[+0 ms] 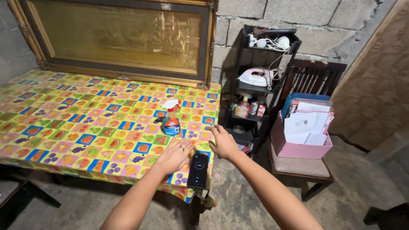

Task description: The person moves a magazine and tools aside, then flips a large framed picture face-up on a table. They retrieve a spray bottle and cloth, spray the frame, and wipe the gold frame and glass surface repeatedly with the cloth.

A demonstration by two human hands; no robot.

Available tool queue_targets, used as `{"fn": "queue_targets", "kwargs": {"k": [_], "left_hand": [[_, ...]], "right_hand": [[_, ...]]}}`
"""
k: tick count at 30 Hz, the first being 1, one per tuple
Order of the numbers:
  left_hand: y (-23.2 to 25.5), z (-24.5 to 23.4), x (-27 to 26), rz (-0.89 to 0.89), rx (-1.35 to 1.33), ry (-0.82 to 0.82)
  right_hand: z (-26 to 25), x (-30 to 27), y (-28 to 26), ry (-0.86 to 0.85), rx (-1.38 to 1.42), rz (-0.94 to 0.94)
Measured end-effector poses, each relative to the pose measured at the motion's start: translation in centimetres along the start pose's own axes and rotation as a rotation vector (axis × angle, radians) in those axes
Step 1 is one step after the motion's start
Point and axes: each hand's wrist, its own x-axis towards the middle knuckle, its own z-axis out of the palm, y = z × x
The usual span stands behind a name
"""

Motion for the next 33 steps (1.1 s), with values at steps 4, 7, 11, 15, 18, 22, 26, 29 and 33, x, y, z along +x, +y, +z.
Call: {"fn": "queue_targets", "kwargs": {"k": [4,7,11,15,18,22,26,29,33], "left_hand": [[1.1,-0.2,2.3,0.037,0.077,-0.005],[1.1,1.0,4.9,0.021,0.006,-0.042],[0.6,3.8,9.4,0.007,0.039,-0.018],[0.7,6.7,15.2,-0.016,0.022,-0.062],[1.6,8.0,19.5,-0.001,0.067,-0.048],[3.4,9.2,24.3,-0.01,0.021,-0.119],[4.1,11.6,27.1,0.046,-0.008,-0.052],[3.5,14.3,28.6,0.031,-0.065,0.068],[1.2,18.4,30.6,-0.067,-0.115,-0.007]], "right_hand": [[-1.2,-0.7,2.3,0.033,0.004,-0.005],[-1.7,-0.7,5.1,-0.01,-0.004,0.057],[-2.3,0.4,10.6,-0.027,-0.025,0.086],[-2.7,2.1,17.0,-0.029,-0.009,0.146],[-3.3,3.9,22.0,-0.037,0.043,0.162],[-2.5,5.3,26.5,-0.05,0.059,0.139],[-1.2,7.0,29.7,-0.099,0.078,0.127],[0.4,8.6,31.5,-0.158,0.091,0.144],[3.2,11.3,34.3,-0.216,0.123,0.159]]}}
